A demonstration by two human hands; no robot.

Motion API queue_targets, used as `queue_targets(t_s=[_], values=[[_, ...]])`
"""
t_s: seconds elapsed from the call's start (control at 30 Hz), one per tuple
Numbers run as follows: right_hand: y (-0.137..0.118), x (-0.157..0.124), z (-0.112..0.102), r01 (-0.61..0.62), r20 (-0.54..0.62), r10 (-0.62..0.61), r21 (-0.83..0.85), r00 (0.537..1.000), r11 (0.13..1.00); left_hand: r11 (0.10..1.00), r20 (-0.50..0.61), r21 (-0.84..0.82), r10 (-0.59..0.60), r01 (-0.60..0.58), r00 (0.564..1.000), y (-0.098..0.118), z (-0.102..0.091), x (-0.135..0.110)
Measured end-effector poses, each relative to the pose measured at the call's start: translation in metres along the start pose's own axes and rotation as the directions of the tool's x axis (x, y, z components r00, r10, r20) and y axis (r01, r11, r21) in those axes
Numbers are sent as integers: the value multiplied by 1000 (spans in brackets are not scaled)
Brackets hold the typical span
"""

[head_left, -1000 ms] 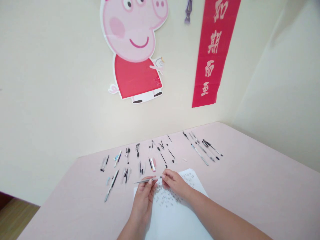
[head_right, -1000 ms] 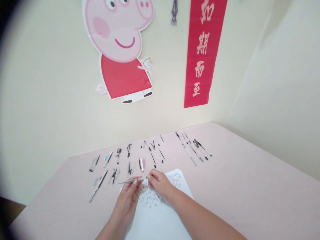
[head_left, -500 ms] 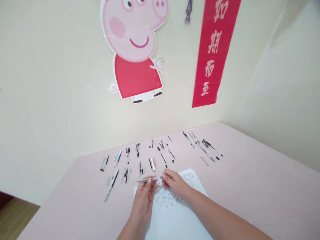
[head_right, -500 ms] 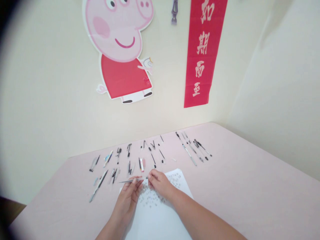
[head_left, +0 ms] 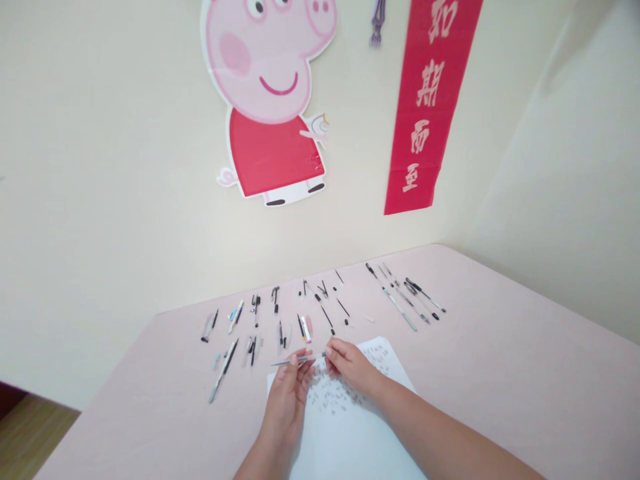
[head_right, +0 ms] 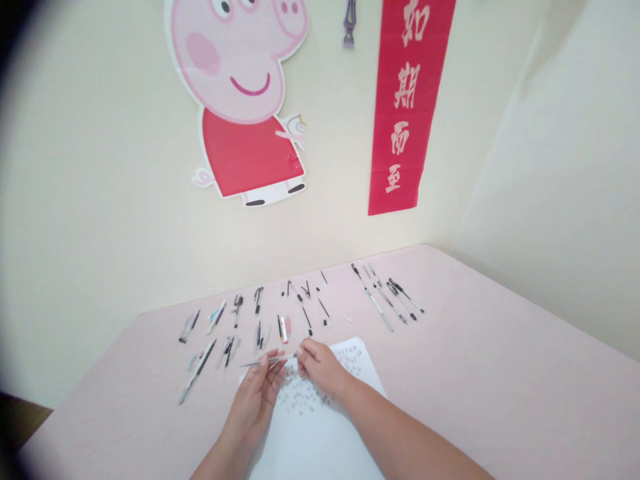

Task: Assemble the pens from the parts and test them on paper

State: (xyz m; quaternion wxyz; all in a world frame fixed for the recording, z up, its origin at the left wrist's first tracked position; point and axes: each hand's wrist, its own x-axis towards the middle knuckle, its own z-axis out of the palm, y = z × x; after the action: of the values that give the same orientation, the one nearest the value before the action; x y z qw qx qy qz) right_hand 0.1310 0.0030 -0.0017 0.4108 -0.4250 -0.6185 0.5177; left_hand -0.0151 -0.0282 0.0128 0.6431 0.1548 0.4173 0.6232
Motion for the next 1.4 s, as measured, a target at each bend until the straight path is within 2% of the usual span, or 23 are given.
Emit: queue_targets(t_s=[0.23,0.53,0.63,0.8,0.9,1.07,1.27,1.4], values=[[1,0,0,-4,4,4,-33,1000,999,1000,36,-7,5,-4,999,-4,-5,2],[-1,-1,0,-22,9,22,-7,1000,1000,1000,46,-1,5,-4,999,-3,-2,0],[0,0,1,-26,11,25,35,1000,999,1000,49,-4,10,-10,999,-3,-1,0],[1,0,1,-36,10,35,143,999,989,1000,-10,-1,10,-10,1000,-1,1,-1],[2,-1,-1,40,-22,-39,34,999,999,1000,-10,-7,7,-7,1000,1,0,-2],[-1,-6,-1,205,-19,-215,-239,976,949,996,161,56,-75,66,984,3,2,-11],[-10,-14,1,398,175,-357,-419,917,816,974,230,190,-164,121,959,-1,4,-16],[-11,-15,1,439,230,-375,-487,898,755,963,277,249,-170,100,946,-5,1,-14]])
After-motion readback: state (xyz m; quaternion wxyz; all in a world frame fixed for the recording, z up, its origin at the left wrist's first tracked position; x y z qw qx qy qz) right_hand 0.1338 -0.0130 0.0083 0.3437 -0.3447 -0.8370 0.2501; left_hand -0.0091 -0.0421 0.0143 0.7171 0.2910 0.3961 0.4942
